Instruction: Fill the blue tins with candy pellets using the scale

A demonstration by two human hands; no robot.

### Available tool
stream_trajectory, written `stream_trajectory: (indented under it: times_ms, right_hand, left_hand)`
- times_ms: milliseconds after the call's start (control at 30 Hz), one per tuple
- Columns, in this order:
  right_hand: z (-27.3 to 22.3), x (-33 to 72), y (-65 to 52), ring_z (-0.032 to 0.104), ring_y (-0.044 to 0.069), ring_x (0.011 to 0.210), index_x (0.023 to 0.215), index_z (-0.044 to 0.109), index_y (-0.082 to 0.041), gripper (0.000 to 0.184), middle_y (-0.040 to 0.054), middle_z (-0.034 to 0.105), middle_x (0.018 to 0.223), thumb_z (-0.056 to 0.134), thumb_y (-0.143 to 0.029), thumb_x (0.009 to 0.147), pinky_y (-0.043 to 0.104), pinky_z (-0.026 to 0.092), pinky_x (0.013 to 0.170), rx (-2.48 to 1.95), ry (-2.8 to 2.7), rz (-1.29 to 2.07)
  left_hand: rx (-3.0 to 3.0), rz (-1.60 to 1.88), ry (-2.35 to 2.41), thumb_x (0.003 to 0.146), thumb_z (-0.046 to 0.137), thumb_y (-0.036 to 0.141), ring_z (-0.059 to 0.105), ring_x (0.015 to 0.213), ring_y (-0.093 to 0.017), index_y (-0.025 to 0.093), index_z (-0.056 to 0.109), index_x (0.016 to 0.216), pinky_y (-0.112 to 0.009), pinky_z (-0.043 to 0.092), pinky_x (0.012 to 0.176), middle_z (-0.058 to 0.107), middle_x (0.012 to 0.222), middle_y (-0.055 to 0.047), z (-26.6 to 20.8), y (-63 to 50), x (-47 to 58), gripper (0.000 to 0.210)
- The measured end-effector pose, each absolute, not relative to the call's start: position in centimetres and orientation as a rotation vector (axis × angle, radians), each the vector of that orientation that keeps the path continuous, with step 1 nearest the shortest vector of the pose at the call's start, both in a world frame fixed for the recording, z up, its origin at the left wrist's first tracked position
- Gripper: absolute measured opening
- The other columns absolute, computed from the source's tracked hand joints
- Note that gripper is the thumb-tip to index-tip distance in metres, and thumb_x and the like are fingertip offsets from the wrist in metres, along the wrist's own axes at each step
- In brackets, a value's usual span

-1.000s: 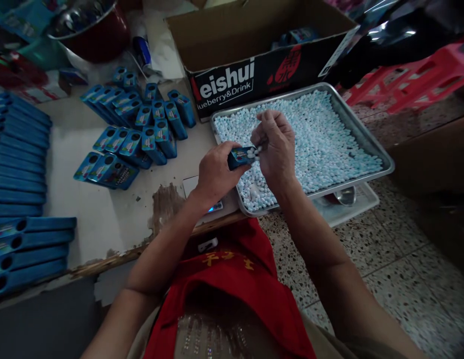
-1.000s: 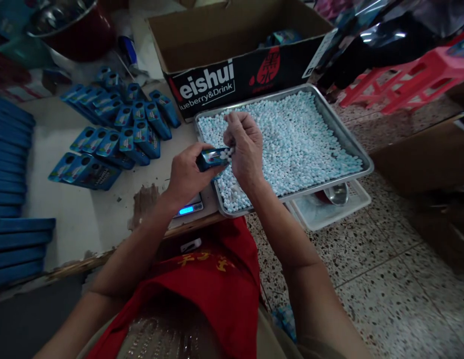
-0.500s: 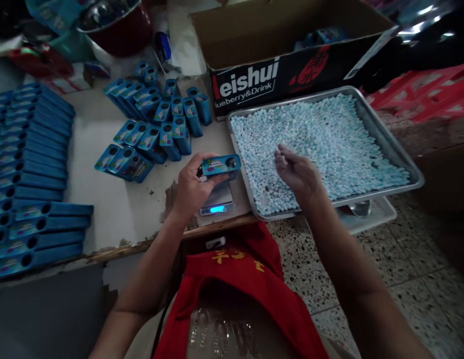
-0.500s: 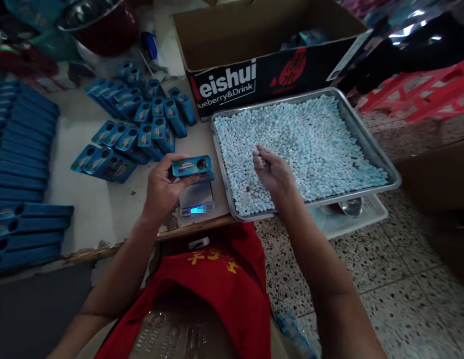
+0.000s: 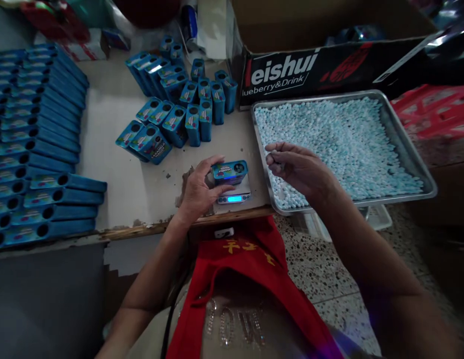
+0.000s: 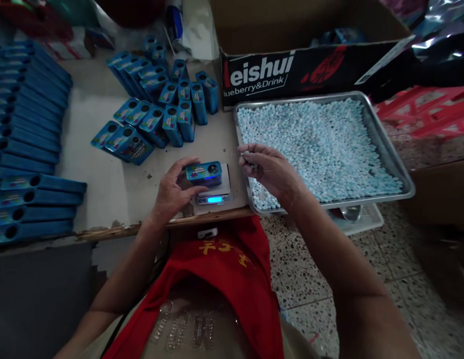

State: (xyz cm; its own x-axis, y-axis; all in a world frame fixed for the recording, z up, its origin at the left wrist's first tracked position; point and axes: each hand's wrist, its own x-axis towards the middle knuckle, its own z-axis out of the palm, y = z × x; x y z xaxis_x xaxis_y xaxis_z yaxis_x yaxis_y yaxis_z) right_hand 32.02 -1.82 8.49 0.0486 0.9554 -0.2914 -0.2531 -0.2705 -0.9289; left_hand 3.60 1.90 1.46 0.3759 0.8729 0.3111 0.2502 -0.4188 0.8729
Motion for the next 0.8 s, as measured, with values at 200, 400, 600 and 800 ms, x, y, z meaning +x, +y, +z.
stream_trajectory:
  times_ms: [200,400,600,800]
  right_hand:
    - [11.7,30.9,-2.0,0.054,0.013,0.068,0.104,0.081,-0.023,0.021,0.0007,0.069,0.083,0.089,-0.037,0.092,0.027,0.044,0.06,-1.311,-1.14,1.436]
    - [12.6,29.8,-0.9,0.055,0.015,0.07,0.105,0.081,-0.022,0.012,0.0013,0.07,0.084,0.087,-0.029,0.097,0.028,0.043,0.061,-1.34,-1.405,1.382]
    - [14.3,29.7,0.1,0.055,0.016,0.066,0.106,0.077,-0.024,0.007,-0.0011,0.068,0.076,0.079,-0.02,0.1,0.031,0.041,0.06,-1.488,-1.758,1.158]
    - [15.5,29.4,0.9,0.058,0.019,0.071,0.104,0.071,-0.023,0.014,-0.0005,0.071,0.076,0.071,-0.012,0.096,0.034,0.04,0.066,-1.568,-2.011,0.959]
  left_hand:
    - [1.792,1.063,1.14,0.092,0.1,0.035,0.078,0.135,-0.031,0.028,0.077,0.142,-0.048,0.066,0.12,0.08,0.141,-0.009,2.2,1.3,-0.9,0.056]
    - [1.523,1.022,1.338,0.089,0.092,0.034,0.083,0.109,-0.025,0.023,0.081,0.119,-0.039,0.071,0.105,0.084,0.114,-0.007,0.7,0.6,-3.8,0.034]
    - [1.487,1.094,1.373,0.089,0.091,0.039,0.083,0.107,-0.024,0.023,0.082,0.113,-0.036,0.069,0.103,0.085,0.112,-0.006,-0.2,-0.5,-4.4,0.031]
    - [1.581,1.103,1.34,0.094,0.089,0.038,0.083,0.111,-0.024,0.024,0.082,0.118,-0.037,0.068,0.109,0.085,0.116,-0.006,-0.3,-0.4,-5.2,0.029]
